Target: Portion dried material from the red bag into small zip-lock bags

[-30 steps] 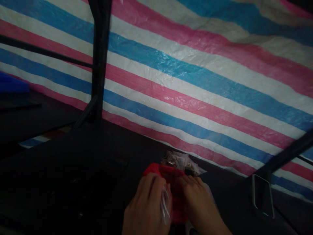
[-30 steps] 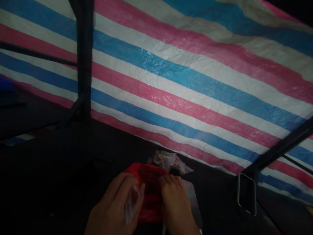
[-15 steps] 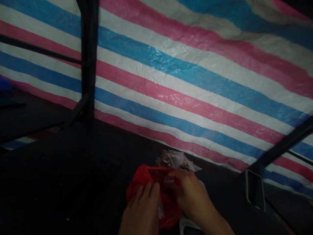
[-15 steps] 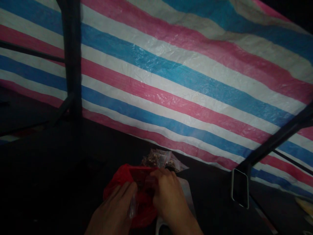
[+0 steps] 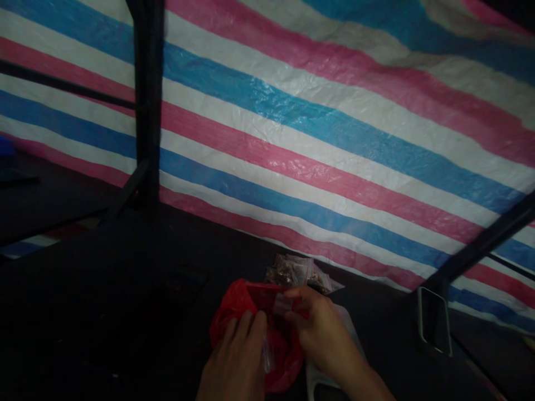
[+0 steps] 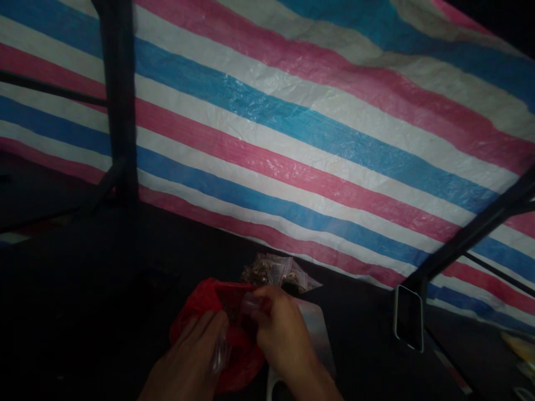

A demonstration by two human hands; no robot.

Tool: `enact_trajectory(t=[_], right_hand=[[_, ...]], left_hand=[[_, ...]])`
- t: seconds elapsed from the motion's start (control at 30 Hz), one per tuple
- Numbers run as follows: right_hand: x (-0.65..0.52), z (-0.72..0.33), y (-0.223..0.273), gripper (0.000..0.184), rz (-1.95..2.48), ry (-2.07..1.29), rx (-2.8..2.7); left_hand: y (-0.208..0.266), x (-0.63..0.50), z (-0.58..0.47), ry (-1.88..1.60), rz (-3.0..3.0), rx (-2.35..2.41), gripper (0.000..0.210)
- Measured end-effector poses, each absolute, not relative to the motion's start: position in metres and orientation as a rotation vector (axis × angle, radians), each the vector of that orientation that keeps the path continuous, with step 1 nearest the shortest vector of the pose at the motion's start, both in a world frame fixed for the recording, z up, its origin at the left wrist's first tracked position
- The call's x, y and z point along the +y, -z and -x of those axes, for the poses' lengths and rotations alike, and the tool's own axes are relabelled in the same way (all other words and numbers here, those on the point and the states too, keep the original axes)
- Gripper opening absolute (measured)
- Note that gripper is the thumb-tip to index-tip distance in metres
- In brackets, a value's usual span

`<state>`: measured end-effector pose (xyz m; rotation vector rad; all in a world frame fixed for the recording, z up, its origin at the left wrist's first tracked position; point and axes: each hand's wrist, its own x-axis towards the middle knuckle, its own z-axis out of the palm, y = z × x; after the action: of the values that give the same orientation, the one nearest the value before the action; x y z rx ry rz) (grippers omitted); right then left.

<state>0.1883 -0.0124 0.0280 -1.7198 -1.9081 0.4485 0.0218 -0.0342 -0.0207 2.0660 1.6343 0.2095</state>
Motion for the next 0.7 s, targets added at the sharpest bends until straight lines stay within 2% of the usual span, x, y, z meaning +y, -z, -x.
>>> enact_trajectory(t=[0.13,0.37,0.57,0.7], right_hand=[[-0.014,-0.187,-0.038,0.043,1.788,-0.518,-2.049],[-0.016,-0.181,-0.04,0.06,1.974,-0.124,-2.427],[-0.016,-0.178,-0.051,0.048,2.008,-0.022,-2.555],[-0.018,-0.178,-0.059,0.049,2.008,-0.024,-2.57]], left_hand=[[0.02,-0.034,-0.02,-0.19,-2.058,1.631,0.075],[0.02,-0.033,-0.017,-0.206,-2.068,1.635,0.073],[0.022,-0.034,-0.02,-0.379,-2.121,1.65,0.067],[0.007,-0.036,-0.028,-0.446,-2.184,1.489,0.074]])
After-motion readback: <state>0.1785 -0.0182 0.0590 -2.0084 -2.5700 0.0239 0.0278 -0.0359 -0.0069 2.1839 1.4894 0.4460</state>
